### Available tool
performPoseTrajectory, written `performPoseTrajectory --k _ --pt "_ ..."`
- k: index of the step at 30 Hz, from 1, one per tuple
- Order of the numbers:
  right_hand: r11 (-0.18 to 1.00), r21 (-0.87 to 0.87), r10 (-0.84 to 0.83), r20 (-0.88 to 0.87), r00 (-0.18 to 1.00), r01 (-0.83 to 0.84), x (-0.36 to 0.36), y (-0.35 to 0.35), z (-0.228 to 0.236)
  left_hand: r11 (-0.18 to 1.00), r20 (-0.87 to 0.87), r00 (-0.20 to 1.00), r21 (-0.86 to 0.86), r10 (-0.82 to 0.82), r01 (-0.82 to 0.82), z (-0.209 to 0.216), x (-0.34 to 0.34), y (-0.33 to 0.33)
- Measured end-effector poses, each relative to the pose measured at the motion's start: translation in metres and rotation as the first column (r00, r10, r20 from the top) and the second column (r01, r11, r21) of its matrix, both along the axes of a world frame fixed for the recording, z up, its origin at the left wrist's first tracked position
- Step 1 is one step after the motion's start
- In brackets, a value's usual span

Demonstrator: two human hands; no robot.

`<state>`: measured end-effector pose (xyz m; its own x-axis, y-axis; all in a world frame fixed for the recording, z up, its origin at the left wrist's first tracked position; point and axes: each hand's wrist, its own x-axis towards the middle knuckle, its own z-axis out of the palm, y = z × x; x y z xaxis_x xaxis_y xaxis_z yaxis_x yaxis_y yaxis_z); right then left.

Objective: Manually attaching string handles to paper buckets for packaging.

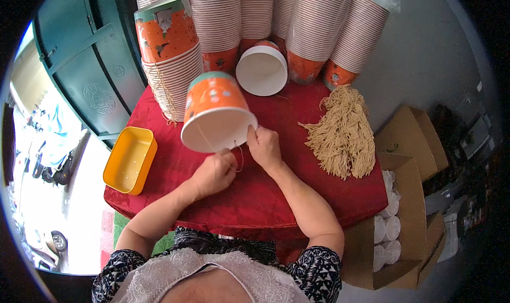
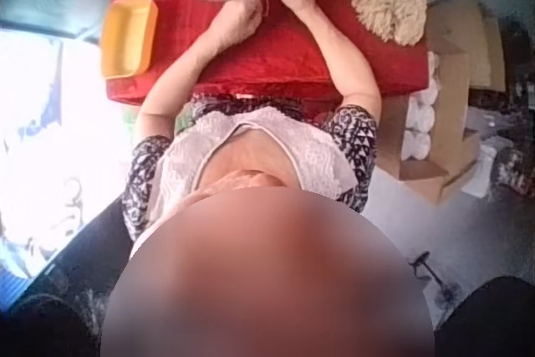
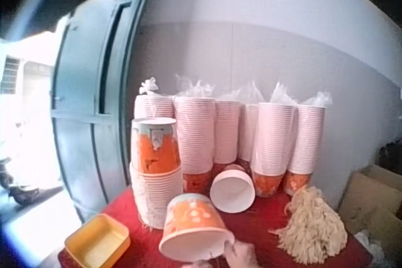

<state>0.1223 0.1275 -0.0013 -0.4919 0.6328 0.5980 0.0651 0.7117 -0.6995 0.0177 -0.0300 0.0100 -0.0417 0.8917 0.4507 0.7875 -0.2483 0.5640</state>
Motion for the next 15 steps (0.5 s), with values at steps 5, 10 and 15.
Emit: performPoseTrajectory --k 5,10,15 --pt "1.000 0.021 0.009 -0.098 0.995 -0.007 0.005 -0.006 0.022 0.994 0.035 0.995 -0.040 -0.098 0.100 0.029 0.022 -0.046" --pt "0.998 0.034 0.053 -0.111 0.992 -0.050 0.008 -0.024 0.046 0.955 0.512 0.807 -0.156 0.296 -0.251 0.043 -0.010 -0.086" --pt "0.993 0.042 0.112 -0.035 0.993 -0.111 0.006 -0.053 0.072 0.967 0.965 0.258 0.018 0.050 -0.254 0.058 -0.051 -0.101"
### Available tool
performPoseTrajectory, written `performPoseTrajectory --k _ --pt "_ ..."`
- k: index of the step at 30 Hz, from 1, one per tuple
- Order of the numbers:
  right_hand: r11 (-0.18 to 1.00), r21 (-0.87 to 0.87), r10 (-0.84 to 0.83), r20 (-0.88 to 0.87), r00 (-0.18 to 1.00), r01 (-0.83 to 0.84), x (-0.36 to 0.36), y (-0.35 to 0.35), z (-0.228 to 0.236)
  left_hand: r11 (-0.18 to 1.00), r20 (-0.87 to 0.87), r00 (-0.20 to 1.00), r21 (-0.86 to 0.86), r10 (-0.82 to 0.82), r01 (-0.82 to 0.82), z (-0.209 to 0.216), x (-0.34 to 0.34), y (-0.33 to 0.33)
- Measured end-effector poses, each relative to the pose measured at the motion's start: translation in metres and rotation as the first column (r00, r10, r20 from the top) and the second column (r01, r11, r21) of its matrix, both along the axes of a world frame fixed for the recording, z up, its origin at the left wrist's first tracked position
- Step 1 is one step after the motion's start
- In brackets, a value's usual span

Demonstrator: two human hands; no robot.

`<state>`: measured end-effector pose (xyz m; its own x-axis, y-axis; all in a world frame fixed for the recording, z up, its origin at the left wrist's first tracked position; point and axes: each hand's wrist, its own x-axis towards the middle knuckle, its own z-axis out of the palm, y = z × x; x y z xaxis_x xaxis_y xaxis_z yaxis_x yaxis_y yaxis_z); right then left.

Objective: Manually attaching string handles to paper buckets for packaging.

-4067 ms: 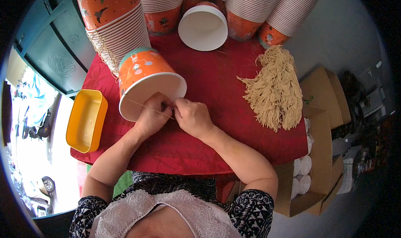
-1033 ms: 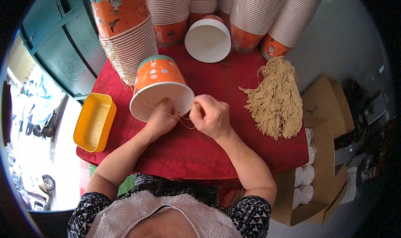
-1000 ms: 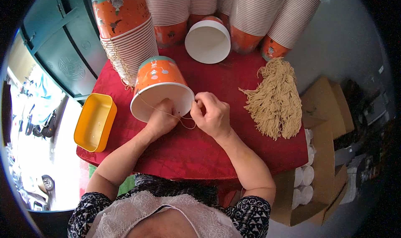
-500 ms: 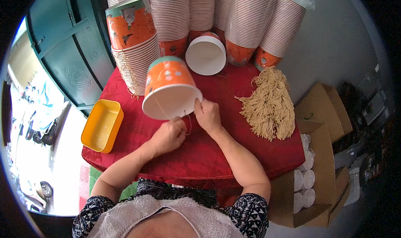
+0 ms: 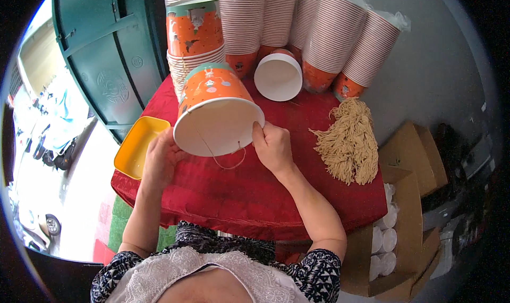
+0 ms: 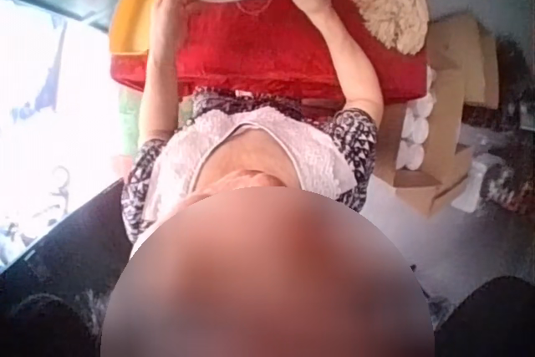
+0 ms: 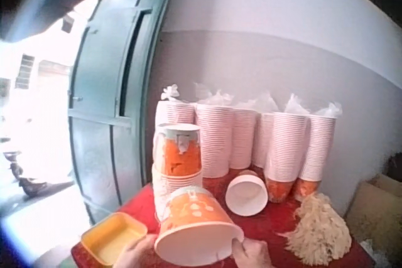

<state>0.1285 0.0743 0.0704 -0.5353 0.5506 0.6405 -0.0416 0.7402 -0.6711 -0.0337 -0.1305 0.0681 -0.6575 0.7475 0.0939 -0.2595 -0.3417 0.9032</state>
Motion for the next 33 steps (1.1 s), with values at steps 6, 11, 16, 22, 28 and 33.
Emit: performPoseTrajectory --k 6,11,16,22,28,33 --pt "0.976 0.216 0.006 0.046 0.999 -0.016 0.005 -0.025 0.011 0.989 0.270 0.953 0.095 -0.137 0.116 0.019 0.009 0.004" --pt "0.991 -0.065 0.115 -0.052 0.992 -0.118 0.011 -0.044 0.028 0.992 0.359 0.929 0.111 -0.090 0.054 0.019 0.016 -0.002" --pt "0.996 0.084 -0.009 -0.028 1.000 0.011 0.012 -0.055 0.016 0.970 0.351 0.933 0.245 -0.082 -0.007 0.020 0.025 -0.012" --pt "0.954 0.248 -0.168 -0.027 0.985 0.169 0.004 -0.074 0.010 0.962 0.297 0.950 0.273 -0.095 0.011 0.018 0.034 -0.022" --pt "0.945 0.239 -0.217 -0.048 0.975 0.222 -0.004 -0.080 0.004 0.951 0.284 0.956 0.307 -0.068 -0.023 0.008 0.033 -0.024" --pt "0.972 0.148 -0.173 -0.063 0.983 0.181 -0.005 -0.081 0.001 0.953 0.292 0.954 0.304 -0.073 -0.020 0.017 0.033 -0.025"
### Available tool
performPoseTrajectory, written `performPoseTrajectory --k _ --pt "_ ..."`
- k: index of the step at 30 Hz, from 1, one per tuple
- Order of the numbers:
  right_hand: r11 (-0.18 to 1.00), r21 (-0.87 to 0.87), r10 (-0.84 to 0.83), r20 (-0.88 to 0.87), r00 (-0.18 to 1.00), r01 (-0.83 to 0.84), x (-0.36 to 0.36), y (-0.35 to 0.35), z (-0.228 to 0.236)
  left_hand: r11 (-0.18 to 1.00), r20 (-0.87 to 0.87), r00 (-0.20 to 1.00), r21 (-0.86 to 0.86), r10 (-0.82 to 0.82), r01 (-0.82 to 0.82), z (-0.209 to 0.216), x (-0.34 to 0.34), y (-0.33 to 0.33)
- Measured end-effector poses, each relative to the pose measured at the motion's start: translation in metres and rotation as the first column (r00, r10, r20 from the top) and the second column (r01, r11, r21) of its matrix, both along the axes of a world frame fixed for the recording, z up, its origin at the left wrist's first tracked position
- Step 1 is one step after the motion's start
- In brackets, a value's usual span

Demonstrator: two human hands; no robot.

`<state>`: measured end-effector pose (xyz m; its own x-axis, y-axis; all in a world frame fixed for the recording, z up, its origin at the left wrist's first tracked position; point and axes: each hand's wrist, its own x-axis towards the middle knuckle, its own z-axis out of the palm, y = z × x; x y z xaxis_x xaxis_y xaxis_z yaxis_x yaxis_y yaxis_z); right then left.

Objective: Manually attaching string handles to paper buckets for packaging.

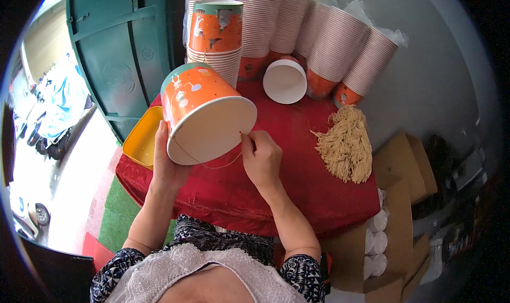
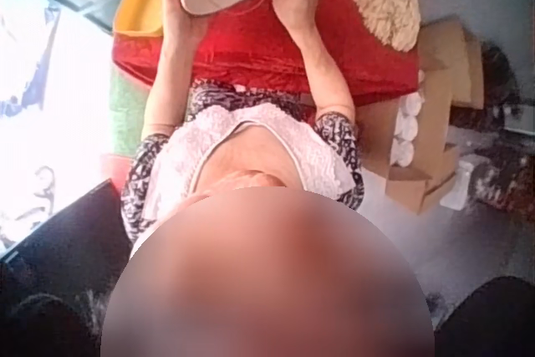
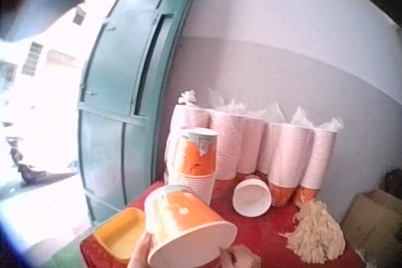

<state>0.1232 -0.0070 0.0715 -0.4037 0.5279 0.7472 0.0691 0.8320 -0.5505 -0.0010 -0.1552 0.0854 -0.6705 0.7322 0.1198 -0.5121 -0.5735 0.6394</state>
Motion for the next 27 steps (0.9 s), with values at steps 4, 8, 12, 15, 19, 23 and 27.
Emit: performPoseTrajectory --k 4,8,12,15,19,23,27 --pt "0.991 -0.035 0.124 -0.061 0.990 -0.126 0.009 0.002 -0.001 0.997 0.146 0.987 -0.025 -0.069 0.073 0.006 -0.005 -0.001" --pt "0.995 -0.035 0.096 0.017 0.995 -0.095 0.015 0.008 -0.002 0.994 0.134 0.987 -0.046 -0.090 0.097 0.007 -0.004 0.005" --pt "0.999 0.036 0.002 0.030 1.000 -0.003 0.021 -0.018 0.017 0.993 0.113 0.987 -0.029 -0.112 0.116 0.003 0.002 0.011" --pt "0.924 -0.133 0.339 -0.155 0.928 -0.359 0.018 -0.033 0.029 0.990 0.029 0.991 -0.053 -0.132 0.134 -0.005 0.007 0.018" --pt "0.566 -0.403 0.653 -0.313 0.689 -0.719 0.010 -0.034 0.028 0.988 -0.050 0.988 -0.073 -0.143 0.139 -0.008 0.016 0.022" --pt "0.356 -0.438 0.676 -0.488 0.551 -0.825 0.005 -0.037 0.027 0.986 -0.052 0.988 -0.090 -0.145 0.140 -0.014 0.018 0.028" --pt "0.435 -0.460 0.606 -0.487 0.629 -0.775 0.002 -0.039 0.023 0.993 -0.095 0.990 -0.069 -0.103 0.097 -0.027 0.015 0.034"
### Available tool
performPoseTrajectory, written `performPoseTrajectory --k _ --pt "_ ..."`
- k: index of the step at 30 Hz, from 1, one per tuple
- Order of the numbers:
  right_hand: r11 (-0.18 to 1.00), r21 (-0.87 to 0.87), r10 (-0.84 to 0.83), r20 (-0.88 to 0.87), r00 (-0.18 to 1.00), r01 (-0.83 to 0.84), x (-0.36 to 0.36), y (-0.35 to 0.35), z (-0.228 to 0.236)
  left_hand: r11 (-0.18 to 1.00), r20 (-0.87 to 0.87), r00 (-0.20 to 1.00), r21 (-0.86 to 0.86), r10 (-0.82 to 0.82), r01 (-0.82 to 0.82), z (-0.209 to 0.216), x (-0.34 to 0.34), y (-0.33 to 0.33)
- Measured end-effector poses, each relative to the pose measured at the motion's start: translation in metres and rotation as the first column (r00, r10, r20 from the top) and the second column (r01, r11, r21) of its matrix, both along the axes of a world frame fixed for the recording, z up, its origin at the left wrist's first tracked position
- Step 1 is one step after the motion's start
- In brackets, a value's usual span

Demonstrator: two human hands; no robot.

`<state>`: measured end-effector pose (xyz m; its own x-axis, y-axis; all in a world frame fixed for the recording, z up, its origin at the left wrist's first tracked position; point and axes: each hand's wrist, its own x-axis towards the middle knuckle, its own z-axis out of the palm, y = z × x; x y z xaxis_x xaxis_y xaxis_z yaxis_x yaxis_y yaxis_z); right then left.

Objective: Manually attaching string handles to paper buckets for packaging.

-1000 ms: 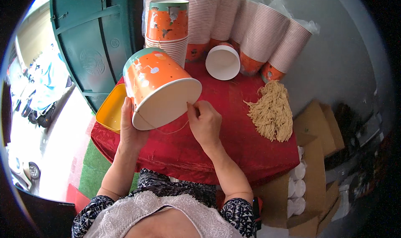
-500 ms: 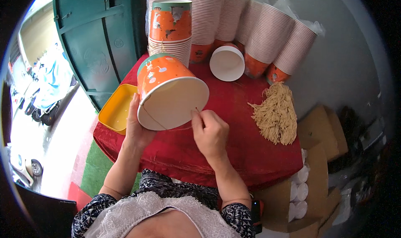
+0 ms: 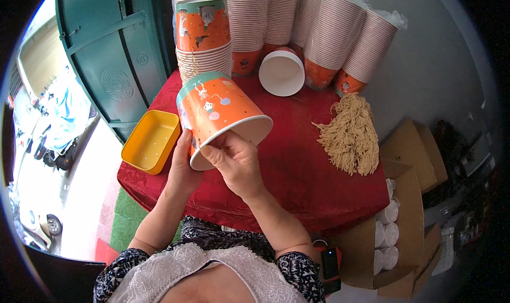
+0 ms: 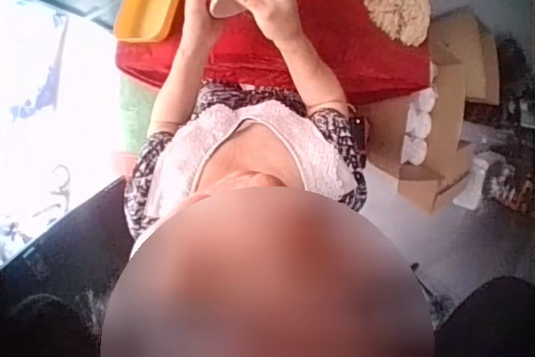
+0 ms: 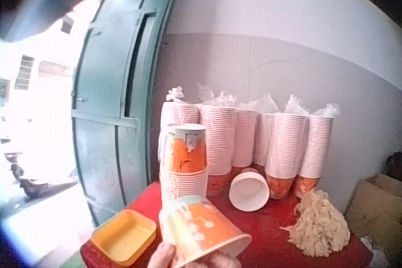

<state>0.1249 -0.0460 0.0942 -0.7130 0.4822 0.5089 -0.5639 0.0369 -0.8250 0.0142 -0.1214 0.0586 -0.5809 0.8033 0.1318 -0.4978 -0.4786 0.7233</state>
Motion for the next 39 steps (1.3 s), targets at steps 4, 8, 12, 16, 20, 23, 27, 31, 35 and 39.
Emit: performPoseTrajectory --k 4,8,12,16,20,23,27,31,35,39 --pt "0.998 -0.043 -0.043 -0.069 0.997 0.040 -0.002 0.002 -0.008 0.996 0.004 0.999 0.088 0.033 -0.033 0.004 0.004 0.002" --pt "0.993 -0.039 -0.117 -0.116 0.986 0.113 -0.003 0.000 -0.015 0.992 -0.009 0.995 0.086 0.097 -0.096 0.003 0.007 0.004" --pt "0.984 -0.012 -0.177 -0.175 0.969 0.177 -0.004 -0.002 -0.022 0.982 -0.043 0.988 0.120 0.150 -0.144 0.004 0.010 0.006" --pt "0.901 0.190 -0.333 -0.273 0.903 0.389 -0.006 -0.001 -0.023 0.963 -0.070 0.968 0.137 0.242 -0.231 0.008 0.015 0.007" --pt "0.827 0.270 -0.400 -0.334 0.853 0.493 -0.006 -0.006 -0.019 0.949 -0.090 0.953 0.162 0.288 -0.271 0.006 0.013 0.006" --pt "0.731 0.364 -0.454 -0.373 0.809 0.578 -0.008 -0.002 -0.025 0.930 -0.102 0.930 0.154 0.352 -0.335 0.008 0.015 0.005" --pt "0.756 0.319 -0.468 -0.348 0.812 0.572 -0.009 -0.004 -0.028 0.919 -0.160 0.908 0.145 0.386 -0.365 0.012 0.014 0.003" --pt "0.816 0.279 -0.434 -0.285 0.855 0.507 -0.008 -0.007 -0.038 0.935 -0.179 0.921 0.144 0.346 -0.323 0.006 0.007 0.002" --pt "0.727 0.365 -0.448 -0.390 0.805 0.582 -0.005 -0.008 -0.032 0.959 -0.131 0.956 0.144 0.264 -0.245 0.010 0.007 0.000" --pt "0.668 0.430 -0.448 -0.419 0.790 0.607 -0.003 -0.013 -0.029 0.927 -0.203 0.906 0.142 0.372 -0.348 0.003 0.011 -0.004"
